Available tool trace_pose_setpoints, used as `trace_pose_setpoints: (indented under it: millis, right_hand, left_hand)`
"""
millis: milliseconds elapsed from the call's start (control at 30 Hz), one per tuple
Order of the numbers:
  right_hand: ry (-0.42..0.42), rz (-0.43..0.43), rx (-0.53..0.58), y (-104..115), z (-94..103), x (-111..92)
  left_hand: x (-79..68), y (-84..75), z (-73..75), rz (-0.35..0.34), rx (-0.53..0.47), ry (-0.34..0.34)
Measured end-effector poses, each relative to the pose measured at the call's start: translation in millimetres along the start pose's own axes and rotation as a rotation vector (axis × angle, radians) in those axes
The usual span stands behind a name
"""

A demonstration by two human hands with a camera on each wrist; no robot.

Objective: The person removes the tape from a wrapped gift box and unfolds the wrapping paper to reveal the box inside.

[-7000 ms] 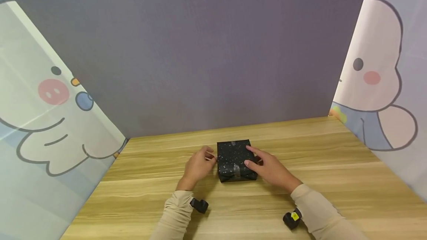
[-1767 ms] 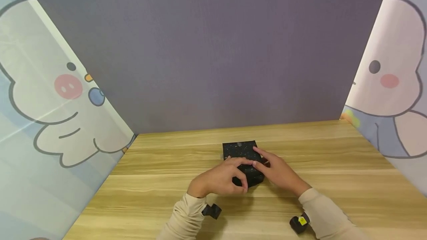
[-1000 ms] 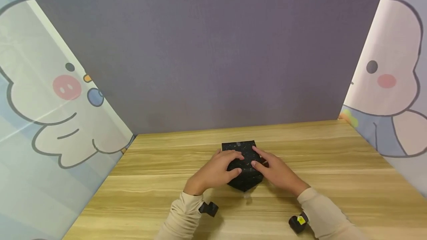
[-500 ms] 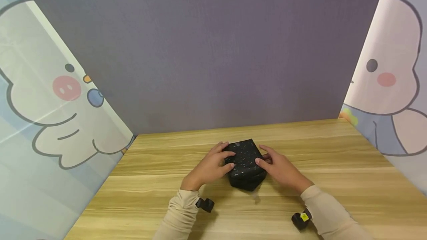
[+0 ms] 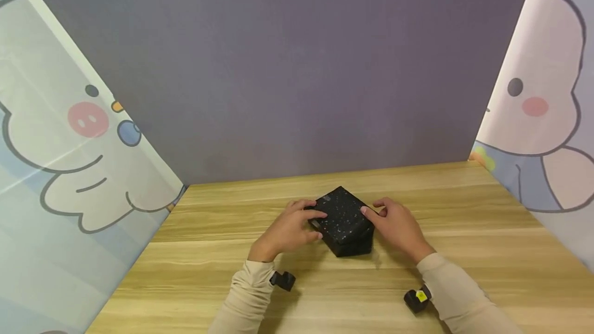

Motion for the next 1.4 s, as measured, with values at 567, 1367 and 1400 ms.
trace_pose_setpoints:
  millis: [567,1367,1400]
  right_hand:
    - [0.017,-0.005,0.069,4,-0.9,1]
    - [0.121,0.064,0.004,7,-7.4,-2]
    - [0.119,0.075,-0.002,8,-7.5,-2]
  left_hand:
    - [-3.3,-4.4,3.5,0.029,0.024,-0.022]
    - [-0.2,-2.8,4.5,-0.068,-0.175,-0.074]
    - [-0.5,-2.0,4.0,-0.059,-0.204,-0.076]
Point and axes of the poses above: each hand's wrist, its own x-axis towards the middle knuckle, its own z-axis out of the back of the hand, y = z × x, the point moved 1 cm from there along x, towards the middle knuckle, and after that the axes turned 10 degrees about y, right-handed, at the moved point
